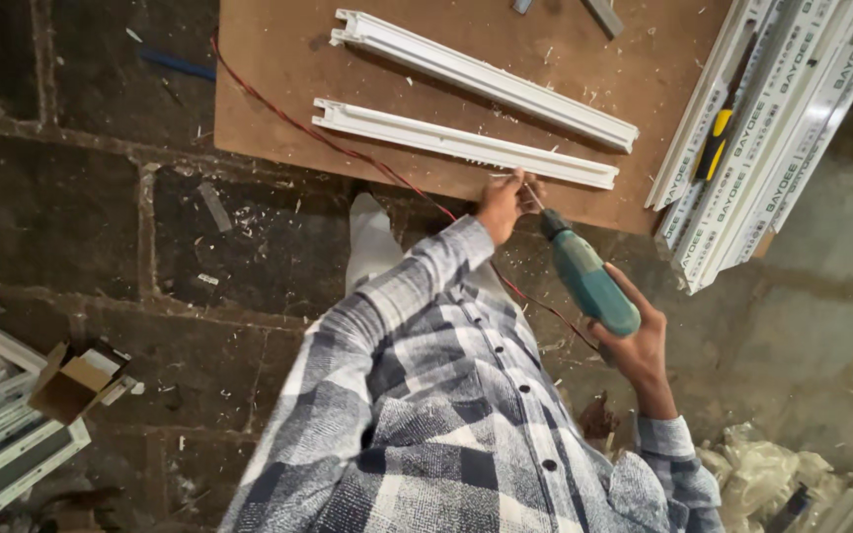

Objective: The person picks up white PVC window frame profiles from a workbench, aligns and fits small components into the profile channels, and uses a power drill on the profiles. They turn the profiles over and reposition them on the bench while working on successive pieces.

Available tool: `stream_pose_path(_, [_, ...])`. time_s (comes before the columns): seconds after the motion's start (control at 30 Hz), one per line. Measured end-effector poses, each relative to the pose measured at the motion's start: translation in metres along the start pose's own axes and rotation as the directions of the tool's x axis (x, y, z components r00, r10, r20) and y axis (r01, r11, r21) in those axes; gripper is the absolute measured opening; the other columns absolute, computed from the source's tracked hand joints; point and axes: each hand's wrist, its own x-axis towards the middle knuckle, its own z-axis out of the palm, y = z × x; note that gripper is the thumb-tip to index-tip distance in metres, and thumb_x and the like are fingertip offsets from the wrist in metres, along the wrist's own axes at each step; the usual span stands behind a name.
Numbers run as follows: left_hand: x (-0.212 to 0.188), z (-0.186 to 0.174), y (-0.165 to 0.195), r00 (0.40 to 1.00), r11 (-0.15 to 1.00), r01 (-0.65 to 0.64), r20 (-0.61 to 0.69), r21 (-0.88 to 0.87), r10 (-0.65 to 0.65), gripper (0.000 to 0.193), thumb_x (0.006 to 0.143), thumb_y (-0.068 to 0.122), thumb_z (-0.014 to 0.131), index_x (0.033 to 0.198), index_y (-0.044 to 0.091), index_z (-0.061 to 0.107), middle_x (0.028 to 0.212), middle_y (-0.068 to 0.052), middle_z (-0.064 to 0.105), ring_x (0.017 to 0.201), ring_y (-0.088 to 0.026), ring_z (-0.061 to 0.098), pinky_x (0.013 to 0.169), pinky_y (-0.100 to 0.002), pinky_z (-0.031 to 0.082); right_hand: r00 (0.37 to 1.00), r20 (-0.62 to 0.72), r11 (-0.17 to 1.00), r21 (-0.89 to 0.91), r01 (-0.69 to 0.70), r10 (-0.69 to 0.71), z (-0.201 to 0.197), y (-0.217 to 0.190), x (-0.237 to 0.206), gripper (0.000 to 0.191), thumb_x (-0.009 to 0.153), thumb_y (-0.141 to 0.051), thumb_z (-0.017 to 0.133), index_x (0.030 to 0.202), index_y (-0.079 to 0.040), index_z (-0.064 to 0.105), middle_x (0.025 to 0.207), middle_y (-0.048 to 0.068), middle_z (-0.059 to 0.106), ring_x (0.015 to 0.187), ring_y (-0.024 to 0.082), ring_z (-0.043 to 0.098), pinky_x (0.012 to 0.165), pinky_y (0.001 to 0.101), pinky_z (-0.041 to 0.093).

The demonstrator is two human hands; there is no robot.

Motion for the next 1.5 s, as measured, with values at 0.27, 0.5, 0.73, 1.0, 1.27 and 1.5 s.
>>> stream_pose_path(0.27, [0.014, 0.015, -0.002, 0.995, 0.965, -0.021, 0.089, -0.261, 0.046, 0.028, 0.11, 0.009, 0.043, 0.127, -0.011, 0.054, 0.119, -0.023, 0.068, 0.112, -0.035, 0.069, 0.102, -0.048, 0.056, 0.99, -0.017, 0.982, -0.128, -0.138, 0.137, 0.0, -0.022, 0.033, 0.082, 0.07, -0.005, 0.074, 0.151, -0.01, 0.059, 0.113, 0.008, 0.075, 0.084, 0.012, 0.063, 0.078, 0.0298, 0.054])
stream_pose_path(0.5, [0.017, 0.013, 0.003, 0.987, 0.961, 0.019, 0.159, -0.275, 0.026, 0.029, 0.108, 0.003, 0.045, 0.131, -0.011, 0.053, 0.128, -0.021, 0.064, 0.123, -0.032, 0.064, 0.109, -0.041, 0.052, 0.999, 0.044, 0.964, -0.264, 0.042, -0.031, -0.002, -0.035, 0.054, 0.079, 0.071, -0.008, 0.076, 0.148, -0.008, 0.059, 0.117, 0.011, 0.076, 0.103, 0.012, 0.069, 0.094, 0.0306, 0.054])
stream_pose_path(0.73, [0.022, 0.011, 0.008, 0.984, 0.957, 0.013, 0.174, -0.29, 0.039, 0.024, 0.108, 0.004, 0.046, 0.125, -0.01, 0.055, 0.127, -0.021, 0.066, 0.124, -0.033, 0.064, 0.11, -0.04, 0.051, 0.994, 0.1, 0.944, -0.319, 0.08, -0.05, -0.005, -0.05, 0.069, 0.078, 0.07, -0.013, 0.076, 0.147, -0.009, 0.06, 0.112, 0.012, 0.077, 0.102, 0.012, 0.07, 0.092, 0.0305, 0.054])
stream_pose_path(1.0, [0.028, 0.006, 0.003, 0.981, 0.964, 0.013, 0.19, -0.264, 0.038, 0.021, 0.107, 0.009, 0.05, 0.118, -0.006, 0.059, 0.123, -0.018, 0.07, 0.12, -0.029, 0.068, 0.102, -0.035, 0.055, 0.994, 0.108, 0.91, -0.41, 0.053, -0.009, -0.012, -0.065, 0.078, 0.078, 0.069, -0.014, 0.078, 0.145, -0.009, 0.062, 0.11, 0.015, 0.077, 0.102, 0.016, 0.072, 0.092, 0.0337, 0.055])
stream_pose_path(1.27, [0.015, 0.031, 0.039, 0.81, 0.414, -0.23, -0.063, 0.881, 0.583, 0.024, 0.099, 0.024, 0.064, 0.096, 0.002, 0.071, 0.093, -0.017, 0.075, 0.088, -0.032, 0.071, 0.08, -0.044, 0.055, 0.989, 0.147, 0.838, -0.542, 0.068, 0.014, -0.02, -0.1, 0.118, 0.074, 0.066, -0.019, 0.083, 0.138, -0.009, 0.068, 0.103, 0.02, 0.077, 0.093, 0.026, 0.075, 0.086, 0.0377, 0.056])
stream_pose_path(1.5, [0.012, 0.119, 0.059, 0.782, 0.478, -0.606, 0.586, 0.636, 0.211, 0.062, 0.103, 0.056, 0.042, 0.082, 0.006, 0.071, 0.073, -0.015, 0.07, 0.07, -0.03, 0.071, 0.069, -0.043, 0.053, 0.979, 0.191, 0.779, -0.624, 0.062, 0.076, -0.027, -0.132, 0.15, 0.042, 0.075, -0.028, 0.081, 0.111, -0.006, 0.077, 0.079, 0.02, 0.073, 0.072, 0.033, 0.074, 0.073, 0.0433, 0.057])
